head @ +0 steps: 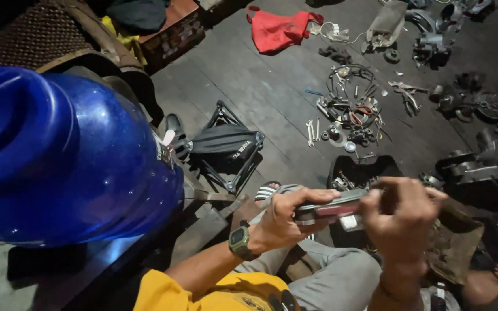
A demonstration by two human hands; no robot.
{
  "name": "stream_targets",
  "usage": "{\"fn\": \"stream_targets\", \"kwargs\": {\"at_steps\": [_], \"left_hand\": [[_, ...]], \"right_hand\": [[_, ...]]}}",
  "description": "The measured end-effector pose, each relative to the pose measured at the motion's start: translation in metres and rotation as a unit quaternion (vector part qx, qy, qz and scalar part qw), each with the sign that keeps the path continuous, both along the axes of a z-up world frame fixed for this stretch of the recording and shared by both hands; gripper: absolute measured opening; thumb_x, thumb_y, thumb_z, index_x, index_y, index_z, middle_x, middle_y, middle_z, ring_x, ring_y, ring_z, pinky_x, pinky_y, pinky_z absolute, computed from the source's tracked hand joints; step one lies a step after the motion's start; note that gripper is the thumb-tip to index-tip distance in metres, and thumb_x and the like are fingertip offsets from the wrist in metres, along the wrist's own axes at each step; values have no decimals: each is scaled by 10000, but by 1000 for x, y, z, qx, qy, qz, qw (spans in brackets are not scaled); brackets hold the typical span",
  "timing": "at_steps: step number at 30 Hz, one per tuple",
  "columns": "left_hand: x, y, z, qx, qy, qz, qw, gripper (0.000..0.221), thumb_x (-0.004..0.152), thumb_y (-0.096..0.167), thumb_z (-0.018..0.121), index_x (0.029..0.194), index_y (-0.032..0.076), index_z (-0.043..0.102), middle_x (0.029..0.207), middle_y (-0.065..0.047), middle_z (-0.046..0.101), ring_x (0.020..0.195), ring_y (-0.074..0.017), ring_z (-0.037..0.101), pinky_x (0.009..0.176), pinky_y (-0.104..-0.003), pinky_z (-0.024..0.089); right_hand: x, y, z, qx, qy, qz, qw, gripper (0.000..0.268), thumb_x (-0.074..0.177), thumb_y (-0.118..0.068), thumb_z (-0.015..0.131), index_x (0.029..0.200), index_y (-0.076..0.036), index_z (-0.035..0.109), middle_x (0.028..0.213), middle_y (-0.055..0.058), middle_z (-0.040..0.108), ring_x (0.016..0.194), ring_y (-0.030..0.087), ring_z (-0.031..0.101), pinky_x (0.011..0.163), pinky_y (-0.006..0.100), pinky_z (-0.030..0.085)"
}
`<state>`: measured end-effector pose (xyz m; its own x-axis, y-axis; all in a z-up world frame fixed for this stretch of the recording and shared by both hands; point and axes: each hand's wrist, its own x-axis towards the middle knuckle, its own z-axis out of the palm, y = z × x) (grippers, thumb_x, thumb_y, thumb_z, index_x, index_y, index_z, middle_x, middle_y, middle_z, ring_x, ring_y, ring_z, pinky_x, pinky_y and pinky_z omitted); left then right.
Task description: Sanding a metal component with sandpaper to smooth its surface in a workshop.
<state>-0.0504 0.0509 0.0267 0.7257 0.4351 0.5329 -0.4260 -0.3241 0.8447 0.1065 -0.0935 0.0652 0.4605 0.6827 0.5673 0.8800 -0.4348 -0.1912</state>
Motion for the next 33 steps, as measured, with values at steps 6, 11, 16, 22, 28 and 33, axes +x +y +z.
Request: {"fn": "stream_targets", "kwargs": {"at_steps": [6, 11, 16, 22, 28, 33], "left_hand": [[4, -2, -9, -24, 1, -24, 999, 461, 823, 41, 814, 1234, 73, 608, 1300, -87, 700, 1142, -218, 733, 1010, -300, 617], [5, -5, -6, -23, -4, -39, 999, 429, 847, 50, 798, 1230, 70, 607, 1310, -99, 695, 1172, -231, 726, 1023, -306, 609], [7, -9, -5, -25, 5, -39, 999, 430, 848, 62, 794, 1237, 75, 609, 1301, -94, 702, 1150, -224, 734, 1000, -297, 607], [5, -10, -4, -24, 3, -44, 999, 435, 834, 52, 799, 1226, 72, 611, 1312, -87, 697, 1168, -226, 730, 1019, -302, 609], [6, -12, 1, 14, 19, -47, 999, 449, 823, 48, 794, 1234, 57, 614, 1305, -117, 699, 1174, -240, 728, 1022, -305, 597], [8, -15, -1, 12, 18, -62, 998, 452, 810, 35, 800, 1216, 54, 604, 1312, -126, 694, 1186, -245, 722, 1011, -309, 601]], "right_hand": [[13, -14, -1, -17, -18, -42, 999, 132, 921, -97, 658, 1023, -21, 692, 745, 39, 613, 625, 193, 496, 1021, 388, 343], [25, -29, -3, -17, -23, -55, 998, 167, 945, -110, 671, 1065, 3, 701, 731, 36, 617, 624, 214, 500, 1022, 389, 383], [13, -24, -2, -20, -64, -47, 997, 148, 868, -91, 677, 996, -36, 725, 798, 69, 620, 654, 220, 465, 959, 386, 355], [20, -40, -1, -10, -20, -109, 994, 201, 960, -85, 710, 1123, 31, 729, 836, 73, 674, 712, 262, 536, 1031, 374, 425], [14, -36, 1, -13, -31, -30, 999, 160, 914, -95, 705, 1054, -22, 736, 790, 49, 649, 658, 204, 524, 1001, 391, 386], [5, -32, -3, -31, -53, -45, 997, 145, 895, -124, 692, 1015, -61, 743, 802, 47, 661, 672, 207, 552, 1033, 398, 374]]}}
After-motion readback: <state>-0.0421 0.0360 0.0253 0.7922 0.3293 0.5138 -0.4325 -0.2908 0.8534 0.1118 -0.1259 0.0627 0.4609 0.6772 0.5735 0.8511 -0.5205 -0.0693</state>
